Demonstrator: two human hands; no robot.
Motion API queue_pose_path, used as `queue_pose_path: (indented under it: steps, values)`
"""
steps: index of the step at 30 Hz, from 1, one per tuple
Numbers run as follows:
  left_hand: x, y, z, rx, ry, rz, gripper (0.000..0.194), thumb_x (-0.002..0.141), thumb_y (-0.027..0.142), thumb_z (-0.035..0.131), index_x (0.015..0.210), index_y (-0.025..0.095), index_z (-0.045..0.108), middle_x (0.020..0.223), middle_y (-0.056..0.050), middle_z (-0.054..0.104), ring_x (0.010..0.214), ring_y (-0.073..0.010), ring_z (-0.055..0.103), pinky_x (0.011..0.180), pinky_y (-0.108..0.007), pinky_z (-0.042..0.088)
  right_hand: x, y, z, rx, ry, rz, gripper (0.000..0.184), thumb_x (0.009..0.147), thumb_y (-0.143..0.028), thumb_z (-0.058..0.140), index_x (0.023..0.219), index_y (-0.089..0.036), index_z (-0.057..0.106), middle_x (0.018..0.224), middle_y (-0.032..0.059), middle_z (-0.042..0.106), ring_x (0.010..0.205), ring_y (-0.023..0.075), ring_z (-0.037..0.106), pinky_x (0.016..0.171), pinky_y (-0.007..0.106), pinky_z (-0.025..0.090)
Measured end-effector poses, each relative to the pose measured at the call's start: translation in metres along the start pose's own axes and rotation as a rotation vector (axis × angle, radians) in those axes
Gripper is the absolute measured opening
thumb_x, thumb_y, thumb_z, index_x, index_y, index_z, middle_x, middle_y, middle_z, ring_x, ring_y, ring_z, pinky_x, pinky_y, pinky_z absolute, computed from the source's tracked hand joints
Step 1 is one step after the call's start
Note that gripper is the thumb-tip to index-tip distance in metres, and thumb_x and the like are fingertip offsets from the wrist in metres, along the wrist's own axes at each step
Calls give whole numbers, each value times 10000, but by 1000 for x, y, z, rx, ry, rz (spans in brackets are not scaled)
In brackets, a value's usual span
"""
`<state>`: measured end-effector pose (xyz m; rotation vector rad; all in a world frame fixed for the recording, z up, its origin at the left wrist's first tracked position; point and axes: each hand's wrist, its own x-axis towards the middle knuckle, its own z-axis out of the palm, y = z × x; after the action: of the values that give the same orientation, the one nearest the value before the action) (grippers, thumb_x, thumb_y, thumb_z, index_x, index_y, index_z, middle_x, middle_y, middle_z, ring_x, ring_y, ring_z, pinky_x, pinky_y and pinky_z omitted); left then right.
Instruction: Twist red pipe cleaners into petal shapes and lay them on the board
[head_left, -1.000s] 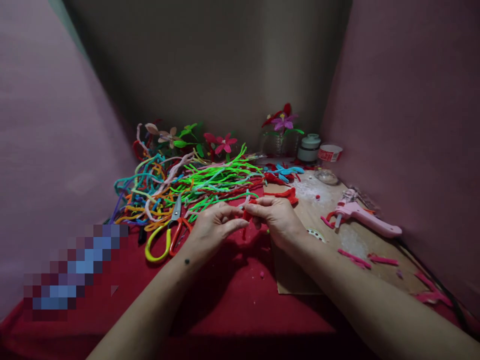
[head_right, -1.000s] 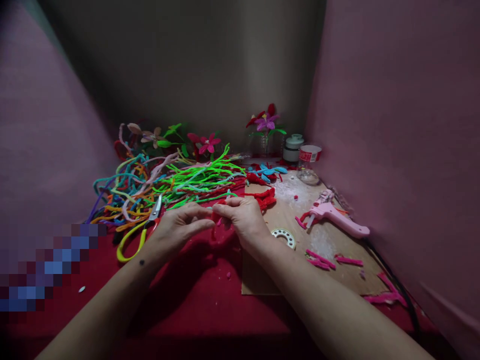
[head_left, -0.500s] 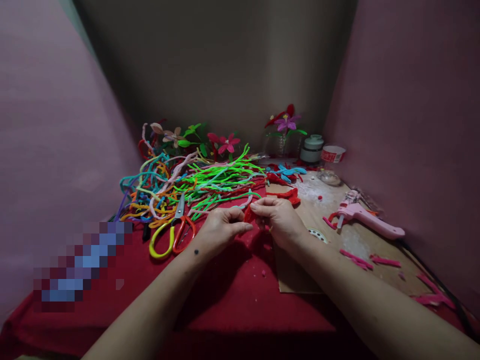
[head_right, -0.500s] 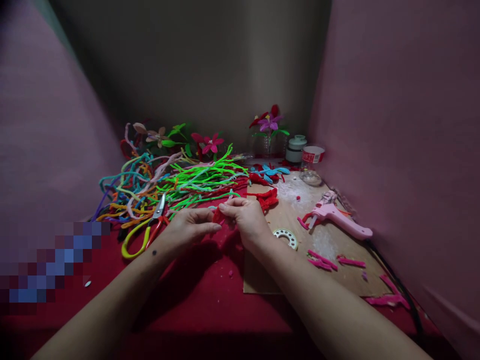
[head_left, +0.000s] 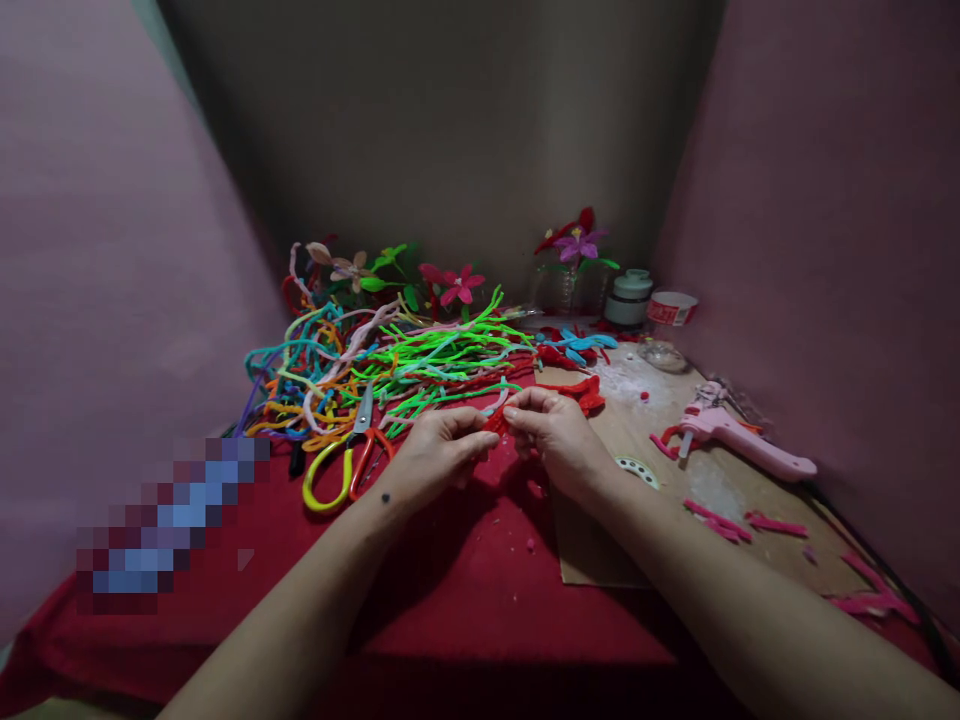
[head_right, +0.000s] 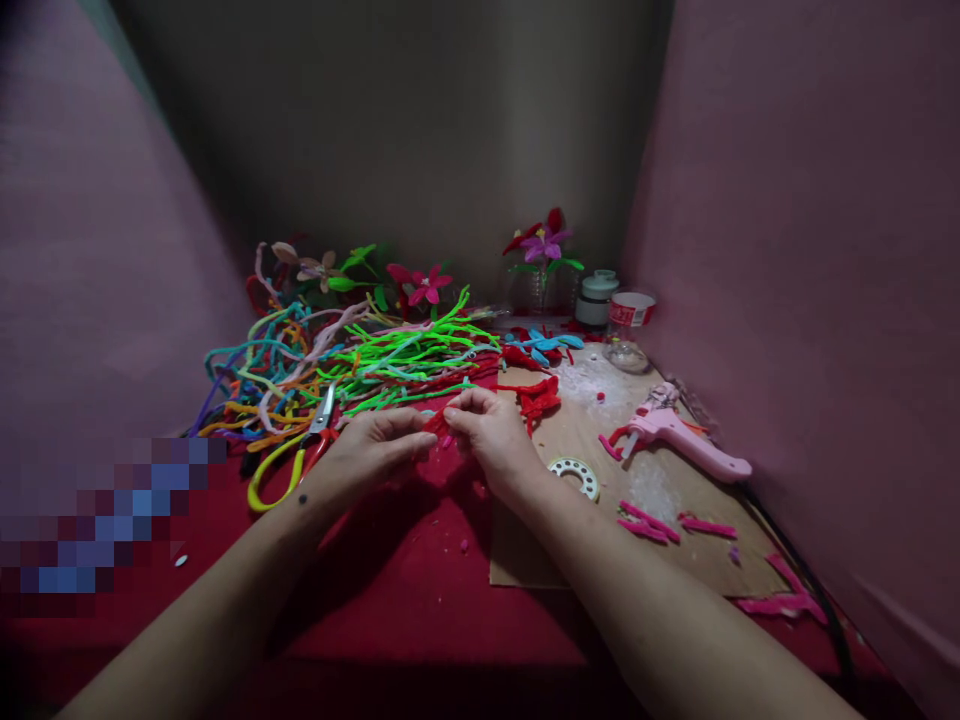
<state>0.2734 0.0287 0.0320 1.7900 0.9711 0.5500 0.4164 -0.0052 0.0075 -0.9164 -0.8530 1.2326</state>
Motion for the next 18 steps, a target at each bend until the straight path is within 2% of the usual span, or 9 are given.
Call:
queue_pose_path:
  steps: [5,11,18]
  values:
    - [-1,2,-4,46,-23,-34,195,713,291,560,594,140,534,405,63,415,328,-41,359,349,-163,269,0,-9,-3,-244,-55,-81,127,650,-240,625,603,-152,546,512,-42,503,412,51,386,400,202,261]
    - [-1,4,-6,101,-50,-33,176,686,286,574,594,141,535,431,51,460,332,-48,378,348,-168,280,-1,-6,-3,-176,-68,-88,157,646,-255,633,580,-158,530,475,-48,493,386,50,367,399,209,250]
    - [-3,3,-9,80,-37,-47,204,673,292,585,560,144,503,419,57,441,332,-42,367,343,-163,269,3,-8,-5,-299,-72,-109,147,620,-269,666,585,-146,593,481,-37,504,429,59,363,434,223,257]
